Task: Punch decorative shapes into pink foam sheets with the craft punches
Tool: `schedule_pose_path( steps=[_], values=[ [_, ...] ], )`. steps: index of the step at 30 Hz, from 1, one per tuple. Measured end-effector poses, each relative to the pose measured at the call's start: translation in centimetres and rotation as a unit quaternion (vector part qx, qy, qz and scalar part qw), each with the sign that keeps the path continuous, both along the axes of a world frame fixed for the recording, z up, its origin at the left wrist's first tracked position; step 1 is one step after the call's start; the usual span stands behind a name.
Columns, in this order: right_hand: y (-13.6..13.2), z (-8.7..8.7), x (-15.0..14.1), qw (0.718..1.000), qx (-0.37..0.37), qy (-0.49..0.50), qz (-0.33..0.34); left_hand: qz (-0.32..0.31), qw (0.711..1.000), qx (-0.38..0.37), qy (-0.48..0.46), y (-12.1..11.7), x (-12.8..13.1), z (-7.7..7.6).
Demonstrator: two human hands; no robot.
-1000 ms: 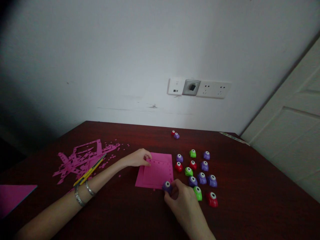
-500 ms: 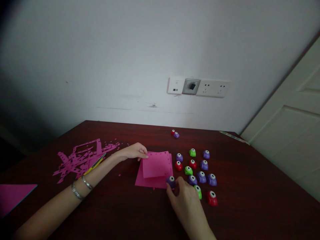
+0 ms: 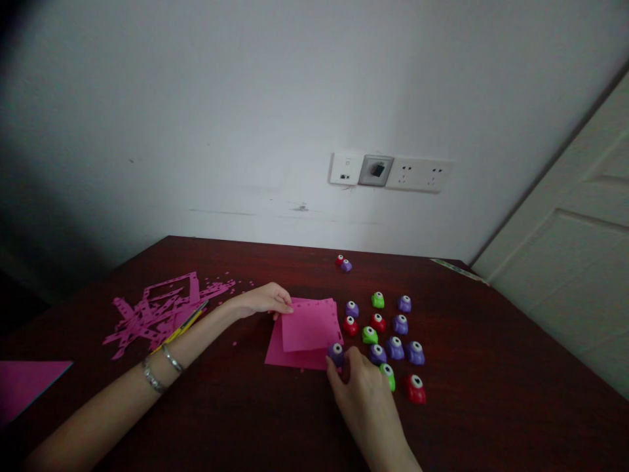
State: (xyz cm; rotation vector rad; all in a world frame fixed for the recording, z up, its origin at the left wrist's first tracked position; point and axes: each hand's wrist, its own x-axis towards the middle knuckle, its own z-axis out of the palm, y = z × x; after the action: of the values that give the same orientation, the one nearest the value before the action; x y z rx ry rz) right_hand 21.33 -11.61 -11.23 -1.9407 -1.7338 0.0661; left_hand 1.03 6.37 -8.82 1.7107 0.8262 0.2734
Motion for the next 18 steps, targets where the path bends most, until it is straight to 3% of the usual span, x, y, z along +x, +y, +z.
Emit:
schedule_pose_path(
  steps=[18],
  values=[
    [-0.18,-0.02,-0.08,1.000,-0.009,-0.020,-0.006,-0.003,1.000,-0.002,0.007,-0.35,0.21,0.26]
  ],
)
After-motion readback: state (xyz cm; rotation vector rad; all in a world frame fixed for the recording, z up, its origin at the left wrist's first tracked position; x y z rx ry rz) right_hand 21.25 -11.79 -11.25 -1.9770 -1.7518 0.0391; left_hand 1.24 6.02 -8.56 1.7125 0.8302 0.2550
